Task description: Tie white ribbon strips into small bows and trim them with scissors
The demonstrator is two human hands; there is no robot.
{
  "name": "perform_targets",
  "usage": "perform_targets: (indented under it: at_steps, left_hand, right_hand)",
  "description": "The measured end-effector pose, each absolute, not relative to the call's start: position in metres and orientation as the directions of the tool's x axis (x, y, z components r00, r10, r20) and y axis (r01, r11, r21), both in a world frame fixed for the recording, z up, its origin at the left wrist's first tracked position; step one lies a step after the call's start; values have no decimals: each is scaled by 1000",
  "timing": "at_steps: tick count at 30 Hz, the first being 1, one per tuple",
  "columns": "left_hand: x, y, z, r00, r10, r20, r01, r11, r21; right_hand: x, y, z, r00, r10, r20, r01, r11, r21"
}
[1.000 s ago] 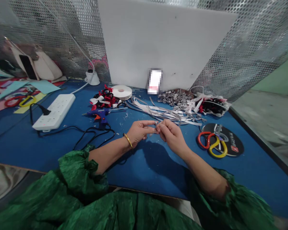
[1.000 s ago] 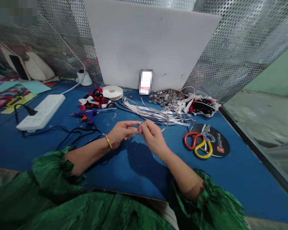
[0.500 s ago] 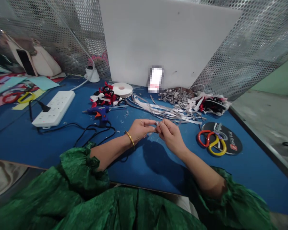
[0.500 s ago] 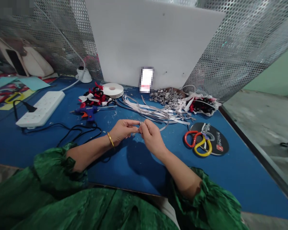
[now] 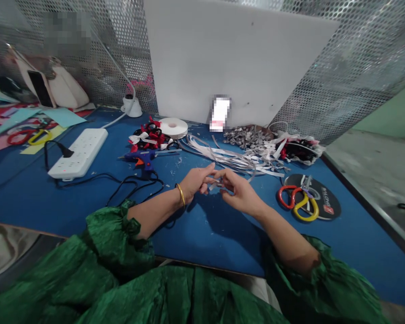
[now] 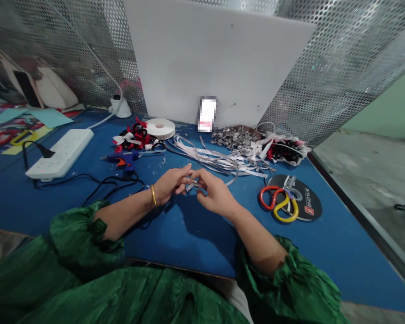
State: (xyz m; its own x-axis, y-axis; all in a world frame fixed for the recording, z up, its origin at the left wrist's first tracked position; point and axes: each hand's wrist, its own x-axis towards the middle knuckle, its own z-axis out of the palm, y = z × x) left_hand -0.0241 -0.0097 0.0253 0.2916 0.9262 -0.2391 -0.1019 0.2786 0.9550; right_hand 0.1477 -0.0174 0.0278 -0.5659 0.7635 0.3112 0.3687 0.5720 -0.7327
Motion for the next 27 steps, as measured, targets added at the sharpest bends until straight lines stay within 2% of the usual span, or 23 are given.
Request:
perform_targets:
  at_steps: [3, 5, 6, 8, 9, 11, 13, 16, 21, 24, 27]
  left_hand:
    - [-24, -11, 26, 327, 911, -250, -86, 292, 952]
    - [-22, -12, 26, 333, 906, -261, -78, 302, 950]
    - [-22, -12, 26, 332, 906, -263, -77, 303, 950]
    - [-20, -13, 25, 328, 911, -252, -85, 294, 952]
    - [-19, -14, 25, 325, 914, -243, -95, 287, 953]
    - [-18, -15, 25, 313, 922, -228, -134, 280, 951]
    - [-16, -17, 25, 298, 930, -217, -204, 284, 937]
    - [-14, -19, 24, 332, 921, -205, -358, 324, 876]
    - [-12, -21, 21, 468, 864, -185, -588, 461, 665]
    - [-13, -19, 19, 529, 822, -211, -621, 544, 564]
    - [-16, -17, 18, 571, 780, -257, -593, 608, 527]
  right_hand:
    - [145, -19, 24, -554, 748, 365, 451, 638, -624]
    - [141, -18, 19, -456, 808, 372, 445, 570, -691]
    - [139, -18, 17, -382, 853, 355, 393, 497, -773]
    - [136, -16, 14, -216, 942, 256, 171, 294, -940]
    - [135, -15, 13, -150, 972, 182, 29, 188, -982]
    - [134, -13, 14, -97, 994, 42, -200, 22, -980]
    - [133, -12, 17, -115, 993, -37, -314, -72, -947]
    - [133, -12, 20, -147, 986, -81, -413, -136, -900]
    - [131, -15, 21, -236, 969, -79, -525, -196, -828]
    - [130, -15, 19, -271, 961, -49, -548, -196, -813]
    - [130, -16, 18, -268, 962, -48, -524, -187, -831]
